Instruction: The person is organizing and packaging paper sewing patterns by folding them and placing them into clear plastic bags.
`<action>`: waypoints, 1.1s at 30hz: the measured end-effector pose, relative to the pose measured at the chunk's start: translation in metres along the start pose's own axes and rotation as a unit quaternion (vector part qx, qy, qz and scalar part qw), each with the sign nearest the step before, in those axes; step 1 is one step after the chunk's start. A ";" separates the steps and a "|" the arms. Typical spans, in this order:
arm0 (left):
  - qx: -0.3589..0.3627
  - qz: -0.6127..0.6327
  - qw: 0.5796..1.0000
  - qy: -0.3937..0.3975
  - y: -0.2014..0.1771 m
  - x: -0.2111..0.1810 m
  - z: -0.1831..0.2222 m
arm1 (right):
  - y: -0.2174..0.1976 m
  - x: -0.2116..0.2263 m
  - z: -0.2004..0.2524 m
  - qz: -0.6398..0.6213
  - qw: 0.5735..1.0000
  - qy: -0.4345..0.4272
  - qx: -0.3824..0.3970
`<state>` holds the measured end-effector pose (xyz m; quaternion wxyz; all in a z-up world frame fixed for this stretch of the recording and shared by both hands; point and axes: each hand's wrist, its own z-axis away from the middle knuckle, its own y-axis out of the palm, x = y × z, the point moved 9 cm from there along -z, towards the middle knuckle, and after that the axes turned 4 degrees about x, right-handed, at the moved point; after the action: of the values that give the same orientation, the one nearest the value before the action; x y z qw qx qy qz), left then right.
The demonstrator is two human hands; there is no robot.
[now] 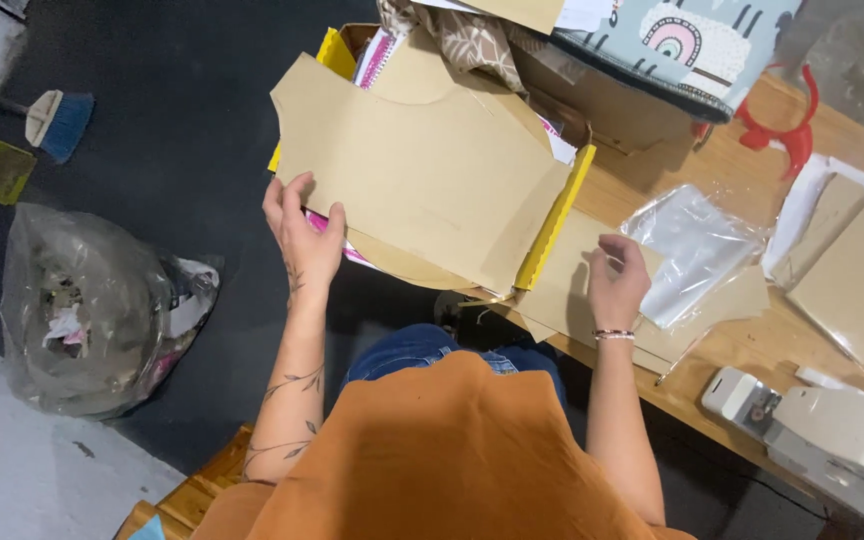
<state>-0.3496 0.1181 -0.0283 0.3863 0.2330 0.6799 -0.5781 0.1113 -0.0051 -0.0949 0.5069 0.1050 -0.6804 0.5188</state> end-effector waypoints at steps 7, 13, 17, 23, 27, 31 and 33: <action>-0.027 0.184 0.977 -0.107 -0.013 0.032 -0.003 | 0.029 0.060 -0.026 -0.001 0.988 -0.156 0.024; -0.107 0.404 0.903 -0.096 -0.012 0.044 -0.003 | 0.068 0.129 -0.041 0.180 0.948 -0.227 0.129; -0.052 0.489 0.864 -0.104 0.023 0.029 0.007 | 0.096 0.118 -0.047 0.284 0.919 -0.215 0.167; 0.145 0.456 0.859 -0.182 0.139 0.093 0.038 | 0.099 0.100 -0.057 0.272 0.934 -0.198 0.116; 0.130 0.460 0.865 -0.154 0.090 0.023 0.030 | 0.081 0.102 -0.055 0.195 0.954 -0.199 0.109; 0.182 0.447 0.876 -0.005 0.026 -0.065 0.024 | 0.052 0.118 -0.042 0.007 0.982 -0.147 0.119; 0.207 0.450 0.868 0.033 0.009 -0.094 0.020 | 0.041 0.115 -0.038 -0.042 0.980 -0.155 0.117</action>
<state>-0.2819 0.1135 0.0398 0.5246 0.6077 0.3784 -0.4609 0.0523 0.0878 -0.0300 0.4012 0.2712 -0.6800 0.5506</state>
